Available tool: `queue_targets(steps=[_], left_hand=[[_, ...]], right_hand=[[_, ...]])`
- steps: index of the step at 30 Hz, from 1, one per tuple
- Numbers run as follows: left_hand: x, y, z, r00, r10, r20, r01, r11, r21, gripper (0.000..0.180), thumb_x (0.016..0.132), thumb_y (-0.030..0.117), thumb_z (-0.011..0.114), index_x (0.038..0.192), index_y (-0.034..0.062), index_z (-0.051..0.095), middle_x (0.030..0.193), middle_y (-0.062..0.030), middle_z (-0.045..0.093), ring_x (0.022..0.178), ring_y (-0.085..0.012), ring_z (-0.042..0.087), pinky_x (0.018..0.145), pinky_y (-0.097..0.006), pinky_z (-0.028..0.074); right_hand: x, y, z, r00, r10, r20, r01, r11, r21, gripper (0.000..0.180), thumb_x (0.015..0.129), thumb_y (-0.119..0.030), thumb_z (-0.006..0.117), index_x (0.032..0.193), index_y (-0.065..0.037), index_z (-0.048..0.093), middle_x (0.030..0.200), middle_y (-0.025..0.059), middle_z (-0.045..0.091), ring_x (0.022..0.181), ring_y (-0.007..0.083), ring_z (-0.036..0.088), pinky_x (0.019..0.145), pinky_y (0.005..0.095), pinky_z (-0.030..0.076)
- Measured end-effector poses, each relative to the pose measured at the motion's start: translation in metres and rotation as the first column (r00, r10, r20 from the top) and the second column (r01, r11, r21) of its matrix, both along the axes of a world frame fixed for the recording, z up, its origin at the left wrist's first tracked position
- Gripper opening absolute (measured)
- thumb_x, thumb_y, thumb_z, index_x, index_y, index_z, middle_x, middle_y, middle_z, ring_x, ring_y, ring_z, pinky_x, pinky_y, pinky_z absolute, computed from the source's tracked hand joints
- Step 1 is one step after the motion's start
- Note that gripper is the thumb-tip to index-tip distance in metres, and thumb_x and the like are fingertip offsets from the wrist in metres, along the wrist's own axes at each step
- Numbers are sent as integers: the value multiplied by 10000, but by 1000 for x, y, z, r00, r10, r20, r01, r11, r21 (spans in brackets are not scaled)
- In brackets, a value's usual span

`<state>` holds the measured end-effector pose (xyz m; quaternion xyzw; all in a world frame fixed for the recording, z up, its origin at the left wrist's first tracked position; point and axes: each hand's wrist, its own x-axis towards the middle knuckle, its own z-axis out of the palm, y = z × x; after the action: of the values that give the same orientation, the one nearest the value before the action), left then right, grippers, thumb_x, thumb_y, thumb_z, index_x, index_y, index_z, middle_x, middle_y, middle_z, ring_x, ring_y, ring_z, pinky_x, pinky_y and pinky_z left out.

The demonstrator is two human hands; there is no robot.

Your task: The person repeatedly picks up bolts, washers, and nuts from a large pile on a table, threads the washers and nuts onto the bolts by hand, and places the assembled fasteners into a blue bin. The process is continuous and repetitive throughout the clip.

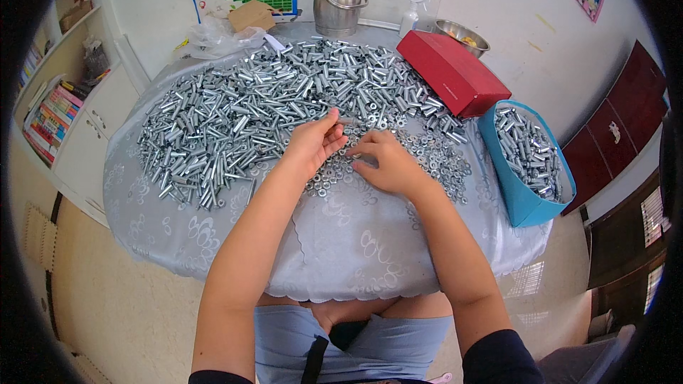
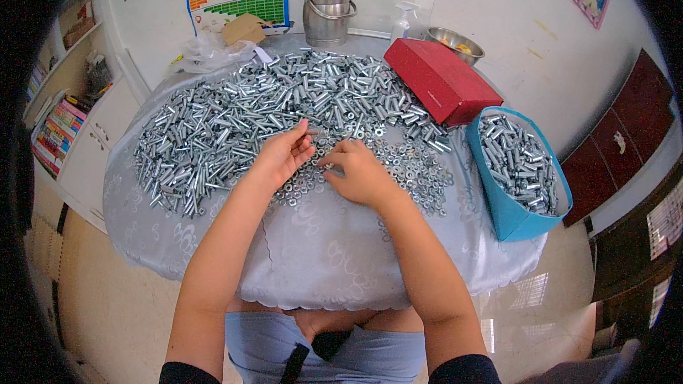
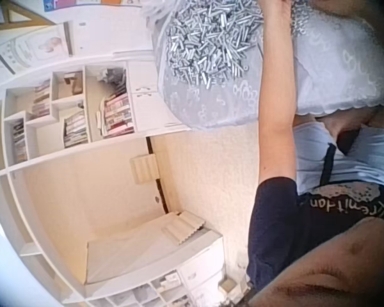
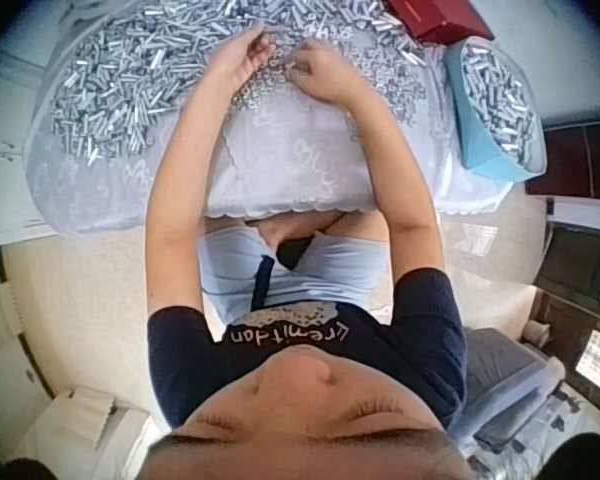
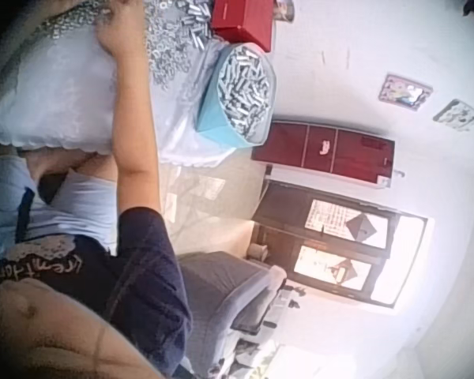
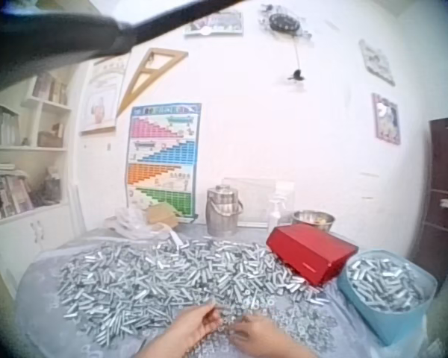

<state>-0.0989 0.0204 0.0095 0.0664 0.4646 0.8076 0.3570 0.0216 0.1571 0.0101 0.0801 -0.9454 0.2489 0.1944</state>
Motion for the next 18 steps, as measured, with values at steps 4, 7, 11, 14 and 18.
queue_targets(steps=[4, 7, 11, 14, 18], left_hand=[[0, 1, -2, 1000, -4, -1, 4, 1000, -2, 223, 859, 221, 611, 798, 10, 576, 681, -8, 549, 609, -94, 544, 638, -238, 544], [-3, 1, -6, 1000, -4, -6, 4, 1000, -2, 222, 860, 222, 611, 803, 10, 576, 681, -9, 550, 609, -96, 548, 636, -240, 545], [-4, 1, -6, 1000, 5, -6, -5, 1000, -6, 225, 861, 226, 610, 803, 11, 577, 679, -10, 551, 610, -98, 551, 634, -242, 544], [-5, 0, -7, 1000, -4, -11, 4, 1000, 7, 229, 863, 230, 606, 803, 11, 577, 678, -11, 551, 610, -98, 552, 633, -241, 543], [-4, -1, -5, 1000, -3, -11, 3, 1000, 1, 231, 865, 234, 604, 805, 13, 576, 678, -10, 551, 613, -98, 552, 634, -239, 541]], right_hand=[[-2, 0, -5, 999, 35, -6, -35, 999, 18, 196, 726, -124, 640, 918, -98, 669, 913, 108, 575, 907, 278, 513, 823, 367, 429], [-2, -1, -3, 999, 34, 15, -34, 999, 37, 193, 731, -115, 636, 918, -74, 659, 902, 112, 586, 905, 286, 523, 828, 366, 429], [-4, 0, -6, 999, 25, 19, -25, 1000, 1, 202, 737, -102, 634, 927, -31, 636, 919, 128, 603, 899, 291, 550, 807, 363, 444], [-5, 0, -7, 994, 4, 109, 20, 976, -218, 215, 738, -94, 647, 935, -10, 623, 900, 128, 614, 841, 261, 576, 749, 338, 458], [-6, -3, 8, 992, -119, 52, 130, 895, -427, 221, 753, -89, 665, 952, -6, 613, 875, 92, 624, 789, 164, 572, 686, 270, 445]])
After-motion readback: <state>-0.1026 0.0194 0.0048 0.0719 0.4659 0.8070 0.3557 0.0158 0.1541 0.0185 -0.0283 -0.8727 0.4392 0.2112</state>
